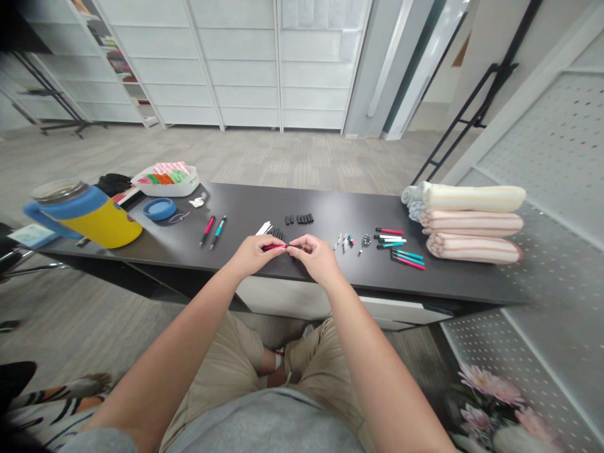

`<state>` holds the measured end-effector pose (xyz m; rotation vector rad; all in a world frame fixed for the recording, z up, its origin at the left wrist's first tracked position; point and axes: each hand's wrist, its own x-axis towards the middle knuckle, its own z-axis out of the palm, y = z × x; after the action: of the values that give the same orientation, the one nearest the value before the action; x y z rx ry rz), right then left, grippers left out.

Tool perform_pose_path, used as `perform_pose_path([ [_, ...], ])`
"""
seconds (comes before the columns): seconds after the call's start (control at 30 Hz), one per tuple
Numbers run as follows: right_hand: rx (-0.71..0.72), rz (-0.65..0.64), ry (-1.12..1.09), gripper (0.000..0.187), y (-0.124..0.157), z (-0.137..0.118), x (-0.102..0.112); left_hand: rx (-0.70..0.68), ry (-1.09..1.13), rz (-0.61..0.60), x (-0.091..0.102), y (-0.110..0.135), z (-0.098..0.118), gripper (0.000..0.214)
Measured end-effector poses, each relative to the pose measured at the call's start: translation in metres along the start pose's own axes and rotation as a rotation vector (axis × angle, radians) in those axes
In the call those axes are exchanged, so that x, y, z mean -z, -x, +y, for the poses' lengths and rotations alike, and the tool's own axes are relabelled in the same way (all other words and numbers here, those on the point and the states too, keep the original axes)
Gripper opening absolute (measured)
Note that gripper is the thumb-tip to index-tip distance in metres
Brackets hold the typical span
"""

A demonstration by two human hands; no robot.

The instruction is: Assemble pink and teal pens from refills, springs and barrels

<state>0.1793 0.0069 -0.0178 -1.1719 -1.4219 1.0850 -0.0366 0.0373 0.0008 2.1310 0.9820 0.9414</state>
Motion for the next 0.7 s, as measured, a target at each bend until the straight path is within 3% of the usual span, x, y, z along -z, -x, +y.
perform_pose_path([
  [0.17,0.051,-0.039,0.199,0.030,0.009,0.001,0.010,-0.035,0.000,-0.057,-0.001,0.000,-0.002,0.016],
  [0.5,0.069,-0.024,0.271,0.024,0.014,-0.002,0.011,-0.136,-0.059,-0.153,-0.003,-0.002,-0.005,0.025],
  [0.7,0.174,-0.015,0.335,0.021,0.013,-0.002,0.013,-0.076,-0.038,-0.189,-0.001,-0.002,-0.002,0.032],
])
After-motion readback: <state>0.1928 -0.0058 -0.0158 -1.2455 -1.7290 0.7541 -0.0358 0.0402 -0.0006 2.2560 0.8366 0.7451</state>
